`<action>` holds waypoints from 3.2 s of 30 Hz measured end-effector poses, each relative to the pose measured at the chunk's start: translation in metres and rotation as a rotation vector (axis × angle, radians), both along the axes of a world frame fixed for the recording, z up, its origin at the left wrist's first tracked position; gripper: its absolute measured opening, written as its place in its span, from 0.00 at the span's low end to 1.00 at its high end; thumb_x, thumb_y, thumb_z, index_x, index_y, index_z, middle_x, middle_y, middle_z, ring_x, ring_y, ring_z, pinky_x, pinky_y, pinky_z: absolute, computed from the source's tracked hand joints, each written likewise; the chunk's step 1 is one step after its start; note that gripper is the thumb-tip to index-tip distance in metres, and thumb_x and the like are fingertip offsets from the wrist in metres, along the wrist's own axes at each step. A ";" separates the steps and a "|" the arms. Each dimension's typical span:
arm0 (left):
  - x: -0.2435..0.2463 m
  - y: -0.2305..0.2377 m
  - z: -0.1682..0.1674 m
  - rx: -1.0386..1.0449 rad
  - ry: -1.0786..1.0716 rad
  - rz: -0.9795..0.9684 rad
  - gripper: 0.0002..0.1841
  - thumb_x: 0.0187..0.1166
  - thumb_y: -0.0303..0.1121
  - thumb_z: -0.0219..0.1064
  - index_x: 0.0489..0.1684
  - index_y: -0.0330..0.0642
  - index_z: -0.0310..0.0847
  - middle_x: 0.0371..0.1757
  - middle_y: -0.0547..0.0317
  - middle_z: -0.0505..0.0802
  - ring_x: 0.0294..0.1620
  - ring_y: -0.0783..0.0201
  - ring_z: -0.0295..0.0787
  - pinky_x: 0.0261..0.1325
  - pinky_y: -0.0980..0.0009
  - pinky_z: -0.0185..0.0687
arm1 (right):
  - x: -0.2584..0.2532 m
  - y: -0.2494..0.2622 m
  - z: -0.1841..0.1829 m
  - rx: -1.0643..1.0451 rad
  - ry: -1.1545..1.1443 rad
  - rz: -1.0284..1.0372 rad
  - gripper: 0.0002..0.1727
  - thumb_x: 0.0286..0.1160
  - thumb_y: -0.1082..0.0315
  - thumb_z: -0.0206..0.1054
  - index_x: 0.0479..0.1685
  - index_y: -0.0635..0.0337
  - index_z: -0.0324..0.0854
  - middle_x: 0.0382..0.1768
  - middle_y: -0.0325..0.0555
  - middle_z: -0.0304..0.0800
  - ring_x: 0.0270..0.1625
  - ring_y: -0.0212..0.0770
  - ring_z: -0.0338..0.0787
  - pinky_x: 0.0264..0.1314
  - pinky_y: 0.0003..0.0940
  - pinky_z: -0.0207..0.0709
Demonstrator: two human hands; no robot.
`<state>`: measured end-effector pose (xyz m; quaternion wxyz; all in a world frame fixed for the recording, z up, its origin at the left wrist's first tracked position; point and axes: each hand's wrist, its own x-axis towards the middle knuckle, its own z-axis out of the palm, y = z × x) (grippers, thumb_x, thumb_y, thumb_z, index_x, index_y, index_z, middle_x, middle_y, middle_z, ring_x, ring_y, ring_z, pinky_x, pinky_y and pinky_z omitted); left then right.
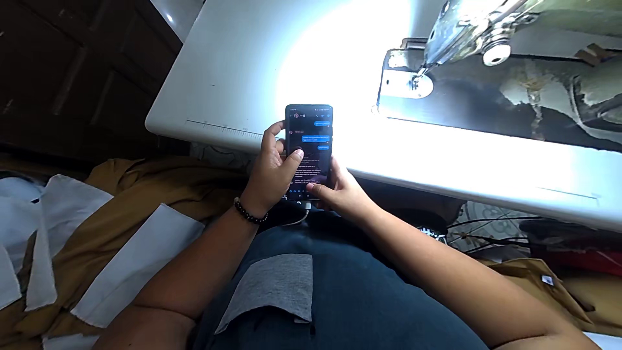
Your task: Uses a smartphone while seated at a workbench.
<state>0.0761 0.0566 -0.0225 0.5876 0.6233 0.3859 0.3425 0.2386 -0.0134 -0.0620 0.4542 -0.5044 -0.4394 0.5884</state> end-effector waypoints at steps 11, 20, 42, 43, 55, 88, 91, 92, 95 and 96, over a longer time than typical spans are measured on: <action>0.001 0.001 0.000 0.003 -0.021 -0.007 0.31 0.88 0.23 0.55 0.89 0.53 0.48 0.62 0.54 0.89 0.51 0.65 0.94 0.51 0.68 0.92 | 0.000 0.001 0.000 0.003 0.010 0.002 0.32 0.77 0.72 0.68 0.79 0.51 0.58 0.40 0.44 0.92 0.25 0.32 0.88 0.26 0.23 0.82; 0.000 0.000 -0.003 -0.006 -0.022 -0.010 0.32 0.88 0.23 0.55 0.89 0.54 0.48 0.61 0.53 0.89 0.50 0.64 0.94 0.50 0.68 0.92 | 0.000 0.000 -0.001 -0.009 0.007 0.001 0.33 0.77 0.72 0.68 0.80 0.51 0.57 0.40 0.44 0.92 0.25 0.33 0.88 0.25 0.23 0.83; 0.000 0.000 -0.004 0.008 -0.009 -0.013 0.31 0.88 0.22 0.51 0.89 0.53 0.48 0.61 0.54 0.90 0.51 0.65 0.94 0.50 0.68 0.92 | 0.002 0.000 -0.003 -0.005 0.008 0.009 0.33 0.77 0.72 0.69 0.80 0.51 0.58 0.42 0.44 0.92 0.25 0.33 0.89 0.26 0.24 0.84; -0.001 0.000 -0.004 0.008 -0.002 -0.014 0.30 0.89 0.23 0.51 0.90 0.53 0.48 0.60 0.54 0.90 0.50 0.65 0.94 0.48 0.68 0.92 | 0.001 0.000 -0.002 -0.009 0.008 0.007 0.33 0.77 0.72 0.69 0.80 0.51 0.58 0.42 0.45 0.92 0.25 0.33 0.89 0.26 0.24 0.84; -0.002 0.001 -0.003 -0.005 -0.001 -0.015 0.31 0.87 0.21 0.51 0.89 0.53 0.48 0.61 0.53 0.90 0.50 0.64 0.94 0.48 0.68 0.92 | 0.001 0.001 -0.002 -0.022 -0.001 0.014 0.34 0.77 0.72 0.68 0.81 0.51 0.57 0.42 0.45 0.91 0.26 0.33 0.89 0.26 0.24 0.84; -0.002 0.001 -0.003 0.002 0.005 0.000 0.35 0.85 0.20 0.58 0.90 0.54 0.47 0.64 0.53 0.88 0.50 0.64 0.95 0.50 0.68 0.93 | 0.001 0.001 -0.003 -0.019 0.039 0.033 0.35 0.76 0.73 0.68 0.82 0.51 0.57 0.44 0.46 0.91 0.27 0.33 0.89 0.29 0.25 0.85; -0.002 0.001 -0.004 -0.003 -0.002 0.000 0.36 0.85 0.20 0.58 0.90 0.54 0.47 0.65 0.53 0.87 0.51 0.63 0.94 0.51 0.67 0.93 | 0.001 0.001 -0.003 -0.013 0.036 0.033 0.34 0.76 0.73 0.68 0.81 0.51 0.57 0.43 0.45 0.90 0.26 0.33 0.89 0.29 0.24 0.85; -0.002 0.001 -0.004 -0.006 -0.003 0.000 0.35 0.85 0.20 0.58 0.90 0.54 0.47 0.65 0.53 0.87 0.51 0.63 0.94 0.51 0.67 0.93 | 0.001 0.000 -0.003 -0.012 0.034 0.033 0.34 0.76 0.73 0.68 0.81 0.51 0.57 0.43 0.45 0.90 0.27 0.33 0.89 0.29 0.24 0.86; -0.002 0.001 -0.004 -0.007 -0.002 0.004 0.35 0.85 0.20 0.58 0.90 0.54 0.47 0.65 0.53 0.88 0.51 0.64 0.94 0.51 0.67 0.92 | 0.001 0.000 -0.004 -0.012 0.038 0.038 0.35 0.76 0.73 0.68 0.82 0.51 0.57 0.43 0.45 0.90 0.27 0.33 0.89 0.30 0.25 0.86; -0.002 0.001 -0.004 -0.007 -0.001 0.005 0.35 0.85 0.20 0.57 0.90 0.53 0.47 0.65 0.53 0.88 0.52 0.64 0.94 0.52 0.67 0.92 | 0.001 0.000 -0.004 -0.012 0.040 0.040 0.35 0.76 0.73 0.68 0.82 0.51 0.57 0.43 0.45 0.90 0.27 0.34 0.89 0.30 0.25 0.86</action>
